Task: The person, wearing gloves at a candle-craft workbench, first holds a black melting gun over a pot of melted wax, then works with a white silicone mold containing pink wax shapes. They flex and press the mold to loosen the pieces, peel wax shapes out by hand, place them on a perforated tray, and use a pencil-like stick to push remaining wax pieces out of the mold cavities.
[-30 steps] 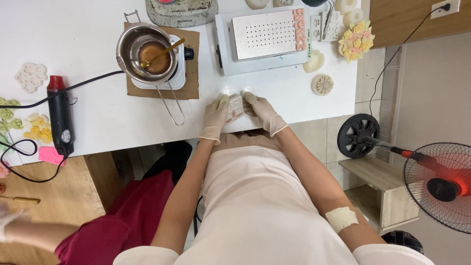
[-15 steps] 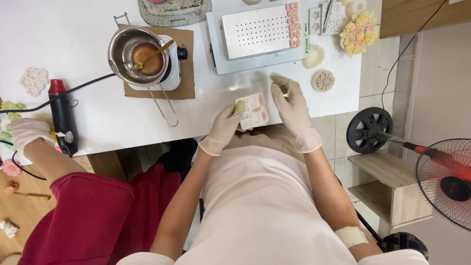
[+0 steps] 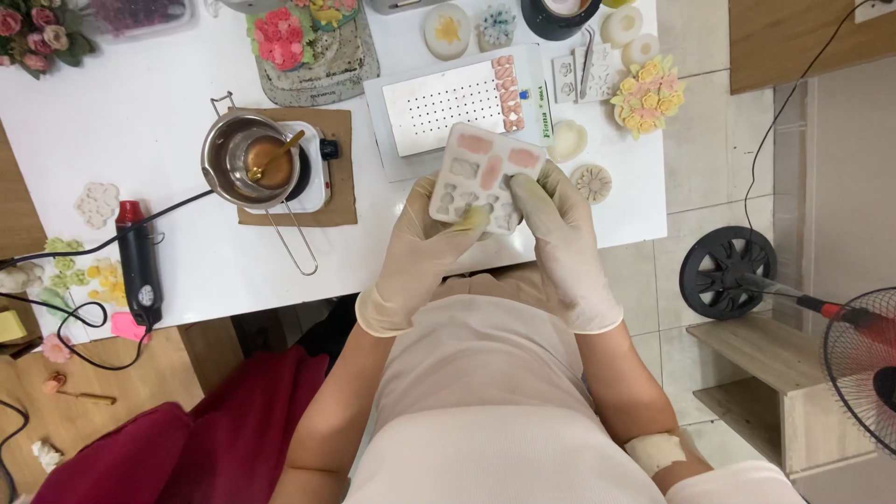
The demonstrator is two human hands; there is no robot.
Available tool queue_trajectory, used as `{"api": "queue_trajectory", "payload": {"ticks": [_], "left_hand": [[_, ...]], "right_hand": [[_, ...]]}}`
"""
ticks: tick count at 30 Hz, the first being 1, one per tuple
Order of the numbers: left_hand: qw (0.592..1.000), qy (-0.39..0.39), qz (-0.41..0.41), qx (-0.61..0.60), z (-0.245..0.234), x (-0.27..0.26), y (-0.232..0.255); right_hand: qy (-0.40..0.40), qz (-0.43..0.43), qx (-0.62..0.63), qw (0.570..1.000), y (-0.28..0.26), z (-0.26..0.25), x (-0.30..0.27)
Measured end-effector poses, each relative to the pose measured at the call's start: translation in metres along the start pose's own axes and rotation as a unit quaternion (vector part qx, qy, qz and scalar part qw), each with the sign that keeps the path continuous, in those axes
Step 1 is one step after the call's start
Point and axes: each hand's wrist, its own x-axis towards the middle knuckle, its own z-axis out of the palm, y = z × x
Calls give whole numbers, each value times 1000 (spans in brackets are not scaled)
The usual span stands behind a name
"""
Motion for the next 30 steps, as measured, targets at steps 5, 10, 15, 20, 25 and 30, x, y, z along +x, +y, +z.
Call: {"api": "queue_trajectory", "payload": {"ticks": [5,10,15,20,25,30], "left_hand": [[999,41,-8,17,15,13,8],[997,51,34,37,44,15,30],[996,57,50,48,59,14,40],[996,71,20,49,68,13,51],[995,62,60,45,65,12,47],[992,63,105,0,56,26,53]], "right_hand": [[-15,-32,-29,999,-15,-18,4],[-31,-22,60,997,-50,-8,3],[-23,-20,43,999,-69,-14,3],[1,-19,42,999,-67,-18,1],[3,-23,6,1000,-70,-14,-2],[-41,-57,-43,997,-73,-15,11]]}}
